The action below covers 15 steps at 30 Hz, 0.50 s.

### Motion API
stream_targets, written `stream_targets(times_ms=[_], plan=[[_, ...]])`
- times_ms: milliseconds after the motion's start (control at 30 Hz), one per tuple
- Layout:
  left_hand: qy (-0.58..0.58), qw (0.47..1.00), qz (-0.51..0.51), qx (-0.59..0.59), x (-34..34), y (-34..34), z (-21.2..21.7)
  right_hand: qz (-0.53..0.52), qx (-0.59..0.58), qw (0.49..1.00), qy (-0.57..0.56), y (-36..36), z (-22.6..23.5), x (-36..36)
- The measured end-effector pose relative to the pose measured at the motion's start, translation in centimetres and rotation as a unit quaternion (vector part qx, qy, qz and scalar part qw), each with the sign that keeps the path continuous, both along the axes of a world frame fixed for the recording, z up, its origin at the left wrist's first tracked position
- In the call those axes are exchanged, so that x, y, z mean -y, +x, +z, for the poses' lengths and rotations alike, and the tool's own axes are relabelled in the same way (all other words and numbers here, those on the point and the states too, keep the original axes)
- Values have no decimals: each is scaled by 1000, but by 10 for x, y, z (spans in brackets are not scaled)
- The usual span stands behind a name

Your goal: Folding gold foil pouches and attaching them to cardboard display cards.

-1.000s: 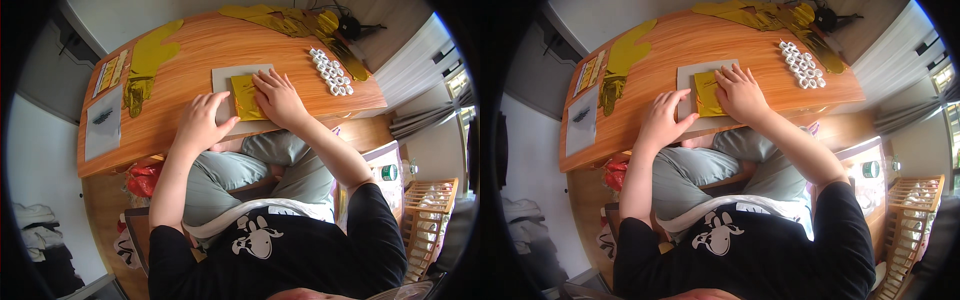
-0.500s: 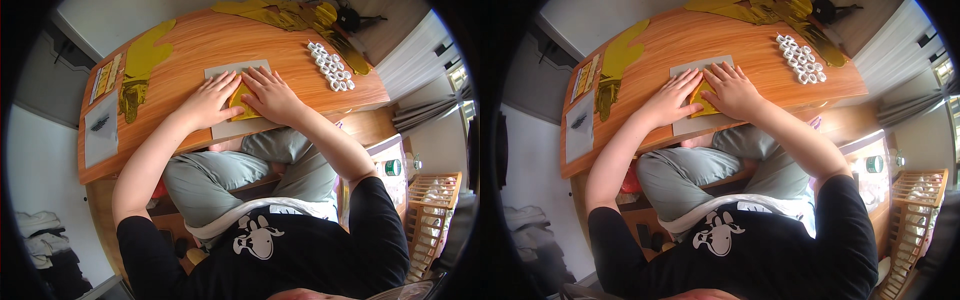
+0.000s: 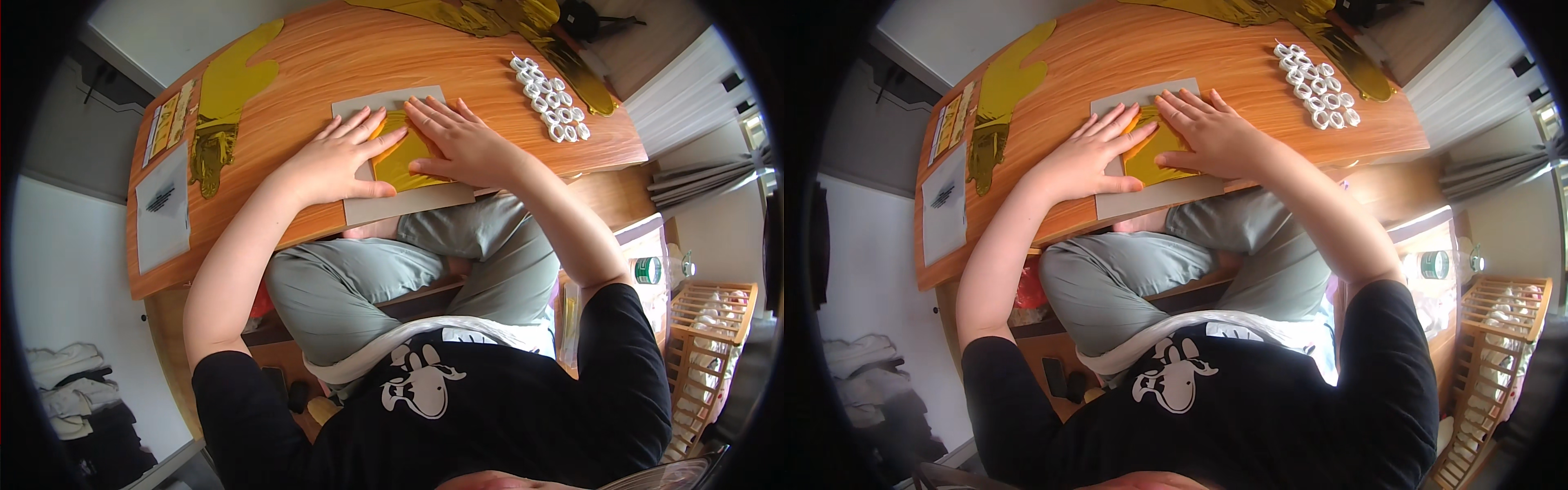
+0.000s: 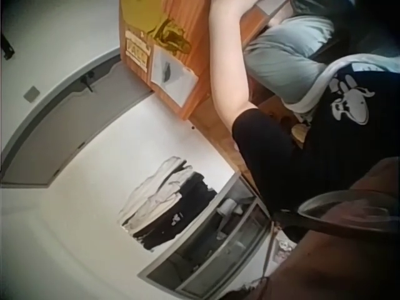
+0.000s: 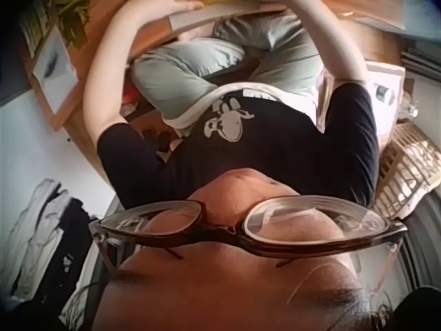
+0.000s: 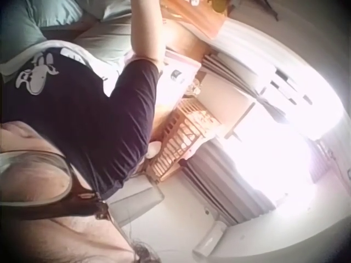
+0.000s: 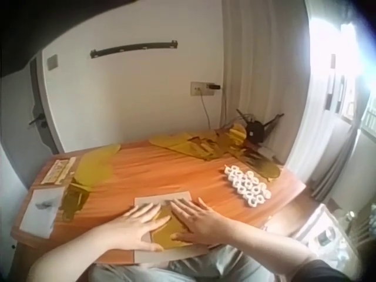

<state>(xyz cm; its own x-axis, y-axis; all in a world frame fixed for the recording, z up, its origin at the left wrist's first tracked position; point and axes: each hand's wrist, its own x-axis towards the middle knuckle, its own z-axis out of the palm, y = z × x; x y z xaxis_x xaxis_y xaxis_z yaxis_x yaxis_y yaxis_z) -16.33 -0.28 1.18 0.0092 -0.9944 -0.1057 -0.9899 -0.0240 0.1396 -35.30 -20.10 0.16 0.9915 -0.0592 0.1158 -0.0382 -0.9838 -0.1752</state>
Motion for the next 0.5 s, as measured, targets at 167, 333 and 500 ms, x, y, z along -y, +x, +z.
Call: stream_targets(times_ms=[167,333,500], plan=[[26,1000,2,-5,4,-1,6,49,-105,983,139,1,16,37],[47,999,6,11,4,3,16,65,-130,982,122,1,31,37],[10,1000,-19,22,7,1,22,93,-113,983,107,-1,22,49]])
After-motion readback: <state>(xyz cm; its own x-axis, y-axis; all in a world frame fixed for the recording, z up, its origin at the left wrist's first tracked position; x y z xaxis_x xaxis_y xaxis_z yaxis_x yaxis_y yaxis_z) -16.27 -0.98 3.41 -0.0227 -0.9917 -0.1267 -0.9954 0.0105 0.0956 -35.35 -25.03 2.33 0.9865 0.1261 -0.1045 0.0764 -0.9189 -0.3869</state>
